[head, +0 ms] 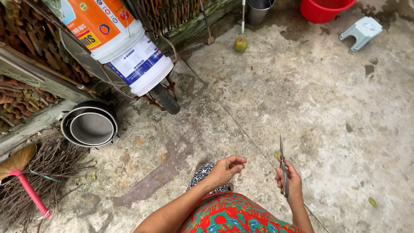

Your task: The person gathers and aligns bundles of dried sticks on a concrete floor, then uses shears to trim the ends of a bundle while seated on a small stool. The trimmed bundle is placed on the floor.

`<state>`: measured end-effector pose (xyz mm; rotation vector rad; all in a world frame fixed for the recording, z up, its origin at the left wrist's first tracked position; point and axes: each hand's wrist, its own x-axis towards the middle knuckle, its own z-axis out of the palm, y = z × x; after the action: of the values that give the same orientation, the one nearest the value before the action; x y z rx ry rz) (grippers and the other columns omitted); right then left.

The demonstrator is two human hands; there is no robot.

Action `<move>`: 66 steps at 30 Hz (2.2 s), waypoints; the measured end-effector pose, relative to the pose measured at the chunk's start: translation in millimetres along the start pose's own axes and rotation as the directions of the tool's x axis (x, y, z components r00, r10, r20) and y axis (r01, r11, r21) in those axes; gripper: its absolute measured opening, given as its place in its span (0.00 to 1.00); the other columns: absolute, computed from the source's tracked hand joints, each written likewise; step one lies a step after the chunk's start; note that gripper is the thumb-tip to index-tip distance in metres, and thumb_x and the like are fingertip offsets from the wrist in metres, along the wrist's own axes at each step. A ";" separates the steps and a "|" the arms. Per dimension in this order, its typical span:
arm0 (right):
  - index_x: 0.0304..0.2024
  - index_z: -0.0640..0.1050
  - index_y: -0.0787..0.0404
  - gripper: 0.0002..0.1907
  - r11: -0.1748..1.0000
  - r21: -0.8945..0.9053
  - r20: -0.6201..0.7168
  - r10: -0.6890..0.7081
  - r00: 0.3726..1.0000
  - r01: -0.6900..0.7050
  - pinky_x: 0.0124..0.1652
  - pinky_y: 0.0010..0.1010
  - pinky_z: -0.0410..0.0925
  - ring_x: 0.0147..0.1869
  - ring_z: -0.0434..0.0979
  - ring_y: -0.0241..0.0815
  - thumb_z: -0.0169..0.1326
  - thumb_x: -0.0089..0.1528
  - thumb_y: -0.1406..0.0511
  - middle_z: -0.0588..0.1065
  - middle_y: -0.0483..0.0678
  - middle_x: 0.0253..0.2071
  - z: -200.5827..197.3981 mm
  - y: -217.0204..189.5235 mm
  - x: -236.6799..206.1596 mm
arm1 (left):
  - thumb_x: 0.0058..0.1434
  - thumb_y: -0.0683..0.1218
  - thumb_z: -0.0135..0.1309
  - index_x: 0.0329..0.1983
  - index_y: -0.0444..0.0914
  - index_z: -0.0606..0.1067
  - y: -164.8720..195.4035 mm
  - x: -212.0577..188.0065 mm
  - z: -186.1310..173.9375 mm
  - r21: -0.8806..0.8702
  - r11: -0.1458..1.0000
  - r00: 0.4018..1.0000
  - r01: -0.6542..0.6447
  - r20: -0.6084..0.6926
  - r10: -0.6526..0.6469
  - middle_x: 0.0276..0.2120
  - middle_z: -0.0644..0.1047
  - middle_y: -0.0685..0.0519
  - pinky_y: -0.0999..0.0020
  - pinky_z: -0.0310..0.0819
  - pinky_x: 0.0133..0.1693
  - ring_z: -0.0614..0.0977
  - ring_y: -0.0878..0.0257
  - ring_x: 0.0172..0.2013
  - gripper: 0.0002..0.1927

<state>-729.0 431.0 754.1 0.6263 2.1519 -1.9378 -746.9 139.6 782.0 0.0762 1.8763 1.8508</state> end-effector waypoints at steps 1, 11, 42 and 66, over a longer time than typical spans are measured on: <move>0.62 0.74 0.58 0.24 1.000 0.021 0.027 -0.021 0.999 0.020 0.18 0.21 0.58 0.18 0.65 0.30 0.56 0.63 0.64 0.71 0.43 0.23 4.1 -5.6 8.9 | 0.67 0.47 0.54 0.57 0.40 0.77 3.2 3.7 -2.8 -0.008 1.000 1.000 0.021 -0.001 -0.021 0.43 0.82 0.58 0.73 0.77 0.46 0.82 0.71 0.41 0.16; 0.65 0.71 0.63 0.25 0.986 0.112 0.140 -0.137 0.981 0.122 0.23 0.20 0.62 0.22 0.67 0.29 0.53 0.65 0.64 0.72 0.43 0.26 50.6 -84.4 127.6 | 0.67 0.47 0.55 0.55 0.39 0.78 45.9 104.8 -58.0 0.068 0.998 0.994 0.010 -0.111 -0.002 0.41 0.83 0.56 0.72 0.77 0.43 0.82 0.70 0.39 0.15; 0.65 0.70 0.58 0.25 0.988 0.121 0.485 -0.139 0.863 0.091 0.27 0.24 0.69 0.30 0.73 0.32 0.54 0.66 0.62 0.75 0.45 0.34 122.5 -293.7 569.0 | 0.67 0.46 0.54 0.57 0.39 0.77 206.1 401.3 -212.8 -0.057 0.988 0.819 -0.142 -0.568 0.085 0.43 0.82 0.56 0.71 0.77 0.44 0.80 0.70 0.40 0.16; 0.66 0.70 0.58 0.24 0.994 0.086 0.557 -0.106 0.824 0.069 0.26 0.25 0.68 0.32 0.74 0.33 0.52 0.67 0.62 0.75 0.45 0.33 360.5 -404.9 701.3 | 0.58 0.57 0.67 0.66 0.34 0.65 419.7 295.6 -773.9 0.319 0.914 -0.492 0.253 -0.771 0.405 0.57 0.71 0.36 0.54 0.68 0.59 0.74 0.41 0.57 0.40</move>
<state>-1579.7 184.4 788.7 -0.0550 1.7705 -1.9220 -1427.4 -431.4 1052.7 -2.3684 3.3634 1.1630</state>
